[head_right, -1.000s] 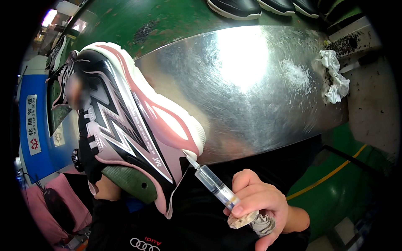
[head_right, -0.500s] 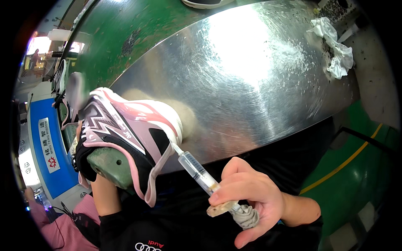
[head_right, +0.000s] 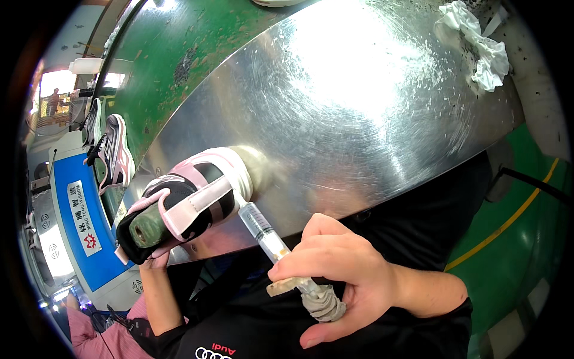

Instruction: The person repeatedly takes shoes from a conveyor belt, applies liquid along the seams of the soles using a syringe, and places the shoes back onto the belt.

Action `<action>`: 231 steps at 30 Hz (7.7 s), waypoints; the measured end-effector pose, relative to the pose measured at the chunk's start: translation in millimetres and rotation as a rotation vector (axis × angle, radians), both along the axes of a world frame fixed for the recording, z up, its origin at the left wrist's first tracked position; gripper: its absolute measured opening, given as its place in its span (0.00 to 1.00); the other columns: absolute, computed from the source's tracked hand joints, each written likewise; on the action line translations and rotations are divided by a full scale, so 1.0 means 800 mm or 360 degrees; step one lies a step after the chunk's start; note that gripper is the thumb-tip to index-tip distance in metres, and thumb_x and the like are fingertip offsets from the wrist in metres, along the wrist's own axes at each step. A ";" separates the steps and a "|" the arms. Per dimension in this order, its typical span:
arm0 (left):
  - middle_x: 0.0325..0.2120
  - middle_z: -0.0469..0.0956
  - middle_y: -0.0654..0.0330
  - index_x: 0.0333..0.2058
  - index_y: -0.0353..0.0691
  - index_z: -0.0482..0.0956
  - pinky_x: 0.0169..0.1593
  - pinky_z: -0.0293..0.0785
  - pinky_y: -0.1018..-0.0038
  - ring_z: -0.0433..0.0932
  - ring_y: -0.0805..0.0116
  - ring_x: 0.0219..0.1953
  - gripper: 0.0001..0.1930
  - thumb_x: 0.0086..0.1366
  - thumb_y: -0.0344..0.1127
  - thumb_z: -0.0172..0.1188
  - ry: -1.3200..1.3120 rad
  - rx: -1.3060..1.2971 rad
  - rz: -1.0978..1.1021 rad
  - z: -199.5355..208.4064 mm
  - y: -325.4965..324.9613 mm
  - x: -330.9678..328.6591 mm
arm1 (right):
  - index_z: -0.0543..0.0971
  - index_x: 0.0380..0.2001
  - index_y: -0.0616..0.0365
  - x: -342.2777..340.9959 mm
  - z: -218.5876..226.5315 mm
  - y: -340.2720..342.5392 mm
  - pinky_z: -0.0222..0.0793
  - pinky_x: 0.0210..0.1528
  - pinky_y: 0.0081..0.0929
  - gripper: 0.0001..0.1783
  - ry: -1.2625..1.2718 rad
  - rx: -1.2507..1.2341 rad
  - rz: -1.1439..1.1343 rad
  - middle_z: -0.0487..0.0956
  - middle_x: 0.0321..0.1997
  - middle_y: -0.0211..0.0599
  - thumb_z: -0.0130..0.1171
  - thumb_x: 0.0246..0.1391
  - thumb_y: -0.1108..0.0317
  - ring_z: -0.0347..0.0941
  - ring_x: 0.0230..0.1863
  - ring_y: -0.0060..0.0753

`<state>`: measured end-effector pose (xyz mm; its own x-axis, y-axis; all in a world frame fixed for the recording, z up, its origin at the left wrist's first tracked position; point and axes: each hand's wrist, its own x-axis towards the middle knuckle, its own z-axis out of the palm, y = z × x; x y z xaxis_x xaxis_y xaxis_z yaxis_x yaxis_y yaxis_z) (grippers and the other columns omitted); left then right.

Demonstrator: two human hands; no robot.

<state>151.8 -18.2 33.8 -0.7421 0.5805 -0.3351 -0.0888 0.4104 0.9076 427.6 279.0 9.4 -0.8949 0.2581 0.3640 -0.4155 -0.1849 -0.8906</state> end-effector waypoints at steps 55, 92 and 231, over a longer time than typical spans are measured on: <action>0.50 0.73 0.54 0.52 0.36 0.70 0.60 0.64 0.64 0.70 0.61 0.54 0.22 0.58 0.19 0.55 -0.2599 0.1258 -0.0549 -0.037 0.140 0.217 | 0.76 0.39 0.58 0.117 0.196 -0.016 0.55 0.32 0.29 0.35 -0.0601 0.0665 0.0185 0.80 0.32 0.28 0.70 0.35 0.42 0.71 0.28 0.29; 0.44 0.77 0.58 0.47 0.40 0.74 0.46 0.78 0.76 0.76 0.66 0.47 0.15 0.60 0.28 0.60 -0.2390 0.1316 -0.0398 0.012 0.231 0.216 | 0.79 0.32 0.42 0.098 0.131 -0.061 0.47 0.22 0.19 0.15 -0.0383 0.2238 -0.0877 0.68 0.24 0.20 0.67 0.41 0.53 0.54 0.25 0.24; 0.47 0.73 0.50 0.51 0.38 0.69 0.51 0.72 0.59 0.74 0.55 0.48 0.27 0.60 0.52 0.53 -0.0832 0.0934 0.0693 -0.007 0.019 0.005 | 0.73 0.42 0.62 -0.018 0.021 -0.001 0.64 0.36 0.23 0.39 -0.0242 -0.1078 0.0054 0.78 0.31 0.35 0.67 0.39 0.38 0.77 0.32 0.30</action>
<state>155.8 -2.6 28.4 -0.7724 0.4678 -0.4297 -0.5886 -0.2731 0.7609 413.4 278.2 26.0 -0.9347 0.3553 0.0028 -0.2798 -0.7309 -0.6225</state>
